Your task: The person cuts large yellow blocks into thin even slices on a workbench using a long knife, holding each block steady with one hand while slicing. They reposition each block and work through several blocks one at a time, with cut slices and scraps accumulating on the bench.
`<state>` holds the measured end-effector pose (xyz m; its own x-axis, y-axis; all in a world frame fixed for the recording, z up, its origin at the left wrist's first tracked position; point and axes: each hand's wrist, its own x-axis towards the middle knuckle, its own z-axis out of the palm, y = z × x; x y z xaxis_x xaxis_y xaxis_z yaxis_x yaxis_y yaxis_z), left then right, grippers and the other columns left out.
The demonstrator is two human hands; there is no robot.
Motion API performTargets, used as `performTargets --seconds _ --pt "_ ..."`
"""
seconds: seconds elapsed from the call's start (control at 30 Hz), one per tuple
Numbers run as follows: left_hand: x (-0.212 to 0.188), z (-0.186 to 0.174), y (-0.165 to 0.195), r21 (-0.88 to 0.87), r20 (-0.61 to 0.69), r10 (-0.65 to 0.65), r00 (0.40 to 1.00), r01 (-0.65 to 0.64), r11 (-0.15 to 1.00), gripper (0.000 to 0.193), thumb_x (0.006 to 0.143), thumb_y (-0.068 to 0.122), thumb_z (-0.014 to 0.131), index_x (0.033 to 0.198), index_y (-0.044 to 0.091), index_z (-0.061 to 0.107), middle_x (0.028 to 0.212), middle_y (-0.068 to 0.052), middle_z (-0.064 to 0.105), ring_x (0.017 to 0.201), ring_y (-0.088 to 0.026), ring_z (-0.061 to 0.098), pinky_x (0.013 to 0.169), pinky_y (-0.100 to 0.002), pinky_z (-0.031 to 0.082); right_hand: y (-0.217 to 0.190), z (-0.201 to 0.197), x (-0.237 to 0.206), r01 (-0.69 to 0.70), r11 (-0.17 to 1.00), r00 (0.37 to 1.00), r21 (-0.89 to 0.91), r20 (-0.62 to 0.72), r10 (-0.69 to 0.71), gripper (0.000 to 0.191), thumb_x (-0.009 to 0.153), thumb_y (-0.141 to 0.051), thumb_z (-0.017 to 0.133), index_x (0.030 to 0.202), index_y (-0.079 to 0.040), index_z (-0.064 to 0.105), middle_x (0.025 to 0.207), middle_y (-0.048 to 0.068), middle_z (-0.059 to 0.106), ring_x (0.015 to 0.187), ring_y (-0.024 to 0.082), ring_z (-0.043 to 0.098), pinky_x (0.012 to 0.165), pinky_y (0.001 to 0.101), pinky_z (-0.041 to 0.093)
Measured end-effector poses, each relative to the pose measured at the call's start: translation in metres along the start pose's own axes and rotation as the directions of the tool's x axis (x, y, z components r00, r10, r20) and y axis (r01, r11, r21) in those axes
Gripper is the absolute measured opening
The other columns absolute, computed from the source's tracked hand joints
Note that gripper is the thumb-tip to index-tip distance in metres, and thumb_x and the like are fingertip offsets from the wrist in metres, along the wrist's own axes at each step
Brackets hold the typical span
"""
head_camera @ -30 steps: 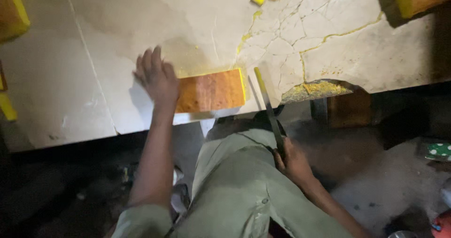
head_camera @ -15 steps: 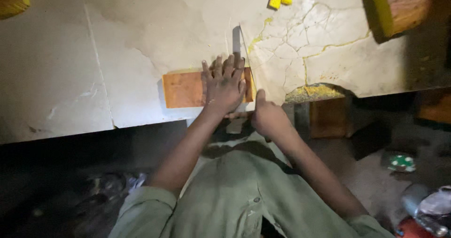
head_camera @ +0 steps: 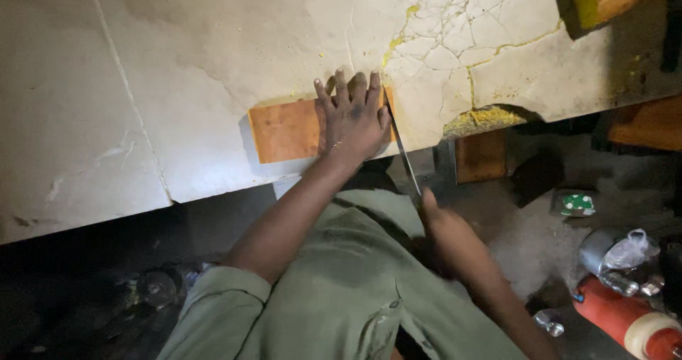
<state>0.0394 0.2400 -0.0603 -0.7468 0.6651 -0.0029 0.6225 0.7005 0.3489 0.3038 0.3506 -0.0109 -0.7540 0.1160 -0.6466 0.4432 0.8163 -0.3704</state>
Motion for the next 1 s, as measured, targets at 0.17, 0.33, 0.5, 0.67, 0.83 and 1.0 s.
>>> performTargets --seconds 0.17,0.33,0.5,0.67,0.83,1.0 --pt "-0.004 -0.001 -0.003 -0.019 -0.007 0.014 1.000 -0.014 1.000 0.067 0.095 0.037 0.052 0.154 0.007 0.042 0.156 -0.019 0.044 0.149 -0.049 0.026 0.118 -0.076 0.004 -0.015 0.008 0.094 0.060 0.998 0.966 0.011 -0.252 -0.055 0.081 0.085 -0.007 0.070 0.150 0.005 0.022 0.105 0.033 0.066 0.094 0.052 0.065 0.079 0.0559 0.053" --pt "-0.007 -0.007 -0.006 0.006 -0.106 0.089 0.990 -0.089 0.996 0.067 0.098 0.034 0.051 0.155 0.000 0.040 0.159 -0.023 0.041 0.152 -0.047 0.027 0.122 -0.070 0.008 -0.057 -0.064 0.130 -0.080 0.996 0.987 0.043 -0.138 0.085 0.070 0.083 -0.013 0.071 0.140 0.003 0.033 0.099 0.032 0.070 0.095 0.050 0.068 0.081 0.0545 0.055" --pt "-0.010 -0.009 -0.006 -0.026 -0.070 0.042 0.997 -0.044 0.999 0.067 0.099 0.035 0.052 0.155 -0.001 0.042 0.151 -0.027 0.044 0.148 -0.050 0.030 0.121 -0.071 0.009 -0.089 -0.071 0.089 -0.101 0.994 0.980 0.030 -0.168 0.105 0.076 0.089 -0.011 0.065 0.152 0.003 0.026 0.105 0.037 0.066 0.095 0.053 0.066 0.080 0.0556 0.053" --pt "-0.008 -0.007 -0.006 -0.020 -0.065 0.048 0.997 -0.049 0.999 0.069 0.095 0.034 0.054 0.152 -0.003 0.042 0.145 -0.025 0.048 0.146 -0.050 0.031 0.120 -0.072 0.009 -0.032 -0.020 -0.011 -0.163 0.986 0.981 -0.016 0.107 0.164 0.102 0.078 -0.029 0.077 0.157 -0.004 0.017 0.109 0.028 0.068 0.101 0.049 0.065 0.086 0.0580 0.048" --pt "-0.008 -0.004 -0.010 -0.055 -0.037 0.041 0.998 -0.043 0.998 0.069 0.096 0.034 0.054 0.151 -0.005 0.042 0.145 -0.025 0.048 0.146 -0.048 0.030 0.121 -0.071 0.009 -0.015 0.019 0.060 0.038 0.999 0.985 0.028 -0.168 -0.033 0.081 0.090 -0.014 0.063 0.156 0.002 0.019 0.106 0.033 0.067 0.095 0.052 0.065 0.080 0.0567 0.053" --pt "-0.012 -0.001 -0.016 -0.047 -0.106 0.100 0.989 -0.106 0.993 0.069 0.096 0.032 0.055 0.152 -0.007 0.043 0.155 -0.025 0.044 0.153 -0.045 0.030 0.125 -0.067 0.011 -0.037 -0.022 0.121 0.019 1.000 0.983 -0.016 -0.183 -0.021 0.071 0.085 -0.010 0.065 0.143 0.009 0.029 0.092 0.034 0.069 0.084 0.053 0.067 0.075 0.0583 0.053"
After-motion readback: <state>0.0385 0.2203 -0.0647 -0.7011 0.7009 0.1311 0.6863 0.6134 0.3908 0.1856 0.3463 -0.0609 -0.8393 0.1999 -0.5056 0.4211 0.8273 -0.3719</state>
